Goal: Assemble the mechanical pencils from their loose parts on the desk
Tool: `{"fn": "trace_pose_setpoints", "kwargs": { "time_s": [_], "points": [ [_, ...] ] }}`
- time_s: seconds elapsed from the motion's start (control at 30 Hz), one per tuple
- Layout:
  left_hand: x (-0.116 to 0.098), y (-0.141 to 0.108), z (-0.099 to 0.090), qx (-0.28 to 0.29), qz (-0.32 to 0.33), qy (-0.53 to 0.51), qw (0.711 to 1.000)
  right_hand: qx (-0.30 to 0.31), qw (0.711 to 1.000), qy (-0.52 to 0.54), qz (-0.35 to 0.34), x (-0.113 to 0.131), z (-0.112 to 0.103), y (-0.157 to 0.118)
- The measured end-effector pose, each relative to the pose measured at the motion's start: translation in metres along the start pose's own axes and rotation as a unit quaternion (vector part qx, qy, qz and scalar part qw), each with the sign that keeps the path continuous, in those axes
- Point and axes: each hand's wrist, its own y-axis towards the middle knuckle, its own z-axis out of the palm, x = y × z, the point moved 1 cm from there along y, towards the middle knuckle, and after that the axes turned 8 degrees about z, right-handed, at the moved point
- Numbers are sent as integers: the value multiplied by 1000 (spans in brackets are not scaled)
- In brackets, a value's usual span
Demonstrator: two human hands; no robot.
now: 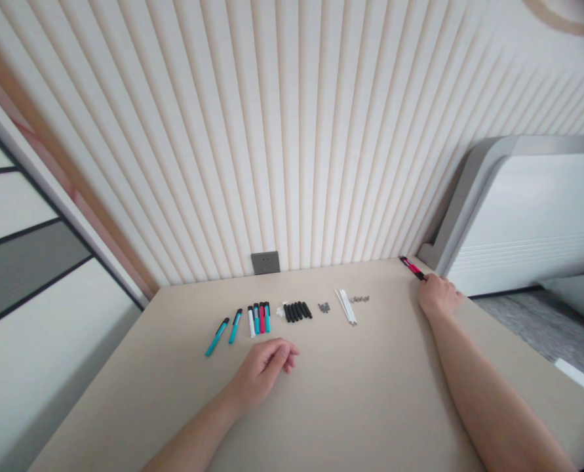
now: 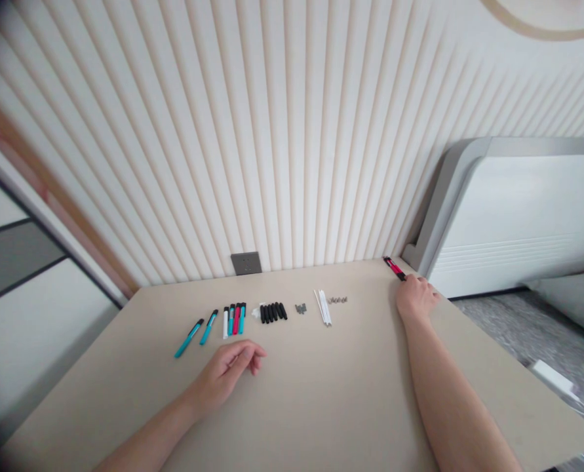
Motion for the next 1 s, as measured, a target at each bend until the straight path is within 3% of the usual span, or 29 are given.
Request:
{"fn": "trace_pose_setpoints", "kwargs": {
  "time_s": [0.13, 0.3, 0.4, 0.53, 0.6, 0.8, 1.0],
  "points": [
    [-1, 0, 2, 4, -3, 10, 1000, -13, 999, 0, -47, -2, -3, -6],
    [-5, -2, 3, -2, 11, 55, 998, -42, 981, 33, -186, 8, -14, -29],
    [-3, -2, -4, -44, 46, 155, 986, -73, 952, 89, -285, 26, -24, -61],
    [5, -1, -23, -132, 64, 324, 935, -51, 893, 141, -423, 59, -41, -123],
    [8, -1, -31, -149, 49, 386, 909, -36, 866, 157, -473, 76, -51, -153],
    [12, -3, -36, -143, -22, 503, 852, -16, 851, 220, -477, 116, -68, -210],
    [13, -6, -53, -183, -85, 549, 811, 60, 822, 240, -513, 102, -60, -232]
  ]
}}
